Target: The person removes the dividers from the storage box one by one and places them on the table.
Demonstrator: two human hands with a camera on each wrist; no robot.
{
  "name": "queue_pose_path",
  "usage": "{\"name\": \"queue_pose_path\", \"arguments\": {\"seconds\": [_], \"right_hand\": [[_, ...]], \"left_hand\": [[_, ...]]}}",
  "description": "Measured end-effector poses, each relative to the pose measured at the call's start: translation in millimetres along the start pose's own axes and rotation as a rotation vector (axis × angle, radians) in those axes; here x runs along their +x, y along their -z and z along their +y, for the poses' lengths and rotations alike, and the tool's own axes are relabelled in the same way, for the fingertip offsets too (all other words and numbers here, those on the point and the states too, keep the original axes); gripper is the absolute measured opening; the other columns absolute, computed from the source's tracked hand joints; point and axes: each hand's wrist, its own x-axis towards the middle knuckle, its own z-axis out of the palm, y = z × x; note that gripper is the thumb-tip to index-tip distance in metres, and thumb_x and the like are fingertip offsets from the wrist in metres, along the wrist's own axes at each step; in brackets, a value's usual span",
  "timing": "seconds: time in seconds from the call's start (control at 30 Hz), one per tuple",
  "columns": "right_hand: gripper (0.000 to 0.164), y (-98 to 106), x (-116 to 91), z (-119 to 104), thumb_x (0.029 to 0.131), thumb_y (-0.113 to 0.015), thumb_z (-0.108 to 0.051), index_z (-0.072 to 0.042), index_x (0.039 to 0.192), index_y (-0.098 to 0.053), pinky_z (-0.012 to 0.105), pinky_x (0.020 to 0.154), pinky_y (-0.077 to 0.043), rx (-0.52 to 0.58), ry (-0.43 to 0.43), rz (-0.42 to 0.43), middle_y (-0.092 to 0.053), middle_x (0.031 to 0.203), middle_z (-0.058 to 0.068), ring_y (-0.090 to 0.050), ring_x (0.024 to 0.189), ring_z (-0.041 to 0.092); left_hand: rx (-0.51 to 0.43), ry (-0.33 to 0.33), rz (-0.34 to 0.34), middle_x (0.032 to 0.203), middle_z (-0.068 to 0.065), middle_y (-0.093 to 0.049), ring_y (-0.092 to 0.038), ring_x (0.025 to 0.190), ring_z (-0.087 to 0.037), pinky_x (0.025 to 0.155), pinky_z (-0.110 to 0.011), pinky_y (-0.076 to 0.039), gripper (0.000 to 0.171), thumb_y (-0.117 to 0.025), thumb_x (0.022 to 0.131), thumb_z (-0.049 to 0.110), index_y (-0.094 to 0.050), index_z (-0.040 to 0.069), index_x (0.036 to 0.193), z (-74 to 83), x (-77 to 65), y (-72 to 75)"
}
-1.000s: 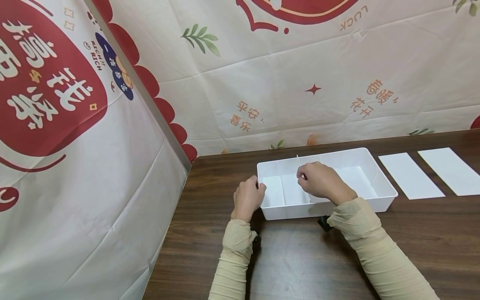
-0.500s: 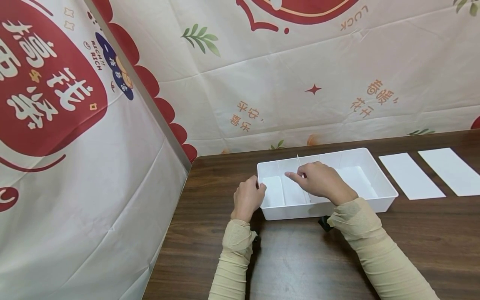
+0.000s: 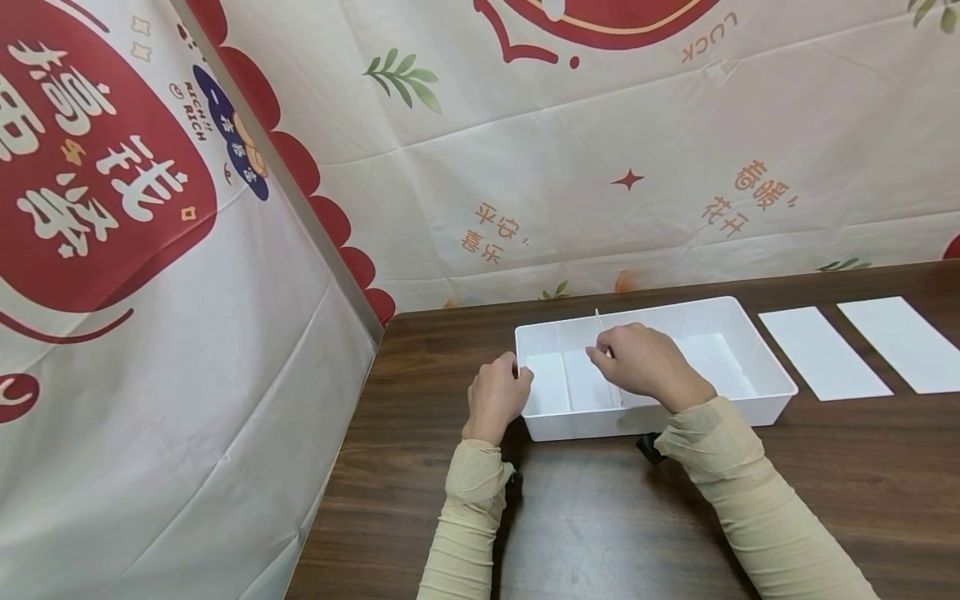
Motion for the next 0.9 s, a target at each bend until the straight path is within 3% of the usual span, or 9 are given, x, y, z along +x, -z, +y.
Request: {"name": "queue_pose_path", "arguments": {"seconds": [0.27,0.9], "right_hand": [[0.026,-0.2,0.3,0.4,0.094,-0.058,-0.020,-0.012,0.070,-0.065,0.032,0.053,-0.038,-0.019,0.008,0.025,-0.055,0.060,-0.003,-0.048,0.056,0.014],[0.030,1.2,1.0,-2.8,0.095,-0.058,-0.020,-0.014,0.065,-0.063,0.032,0.052,-0.037,-0.038,0.022,0.084,-0.052,0.057,-0.003,-0.047,0.054,0.014]], "left_hand": [[0.001,0.000,-0.005,0.062,0.000,-0.053,-0.050,0.058,-0.016,0.053,-0.032,-0.035,0.023,-0.057,0.094,0.024,-0.055,0.014,0.074,0.2,0.0,0.1],[0.002,-0.005,0.000,0.062,0.000,-0.053,-0.051,0.057,-0.016,0.052,-0.032,-0.035,0.023,-0.057,0.094,0.024,-0.054,0.013,0.074,0.5,-1.0,0.9]]}}
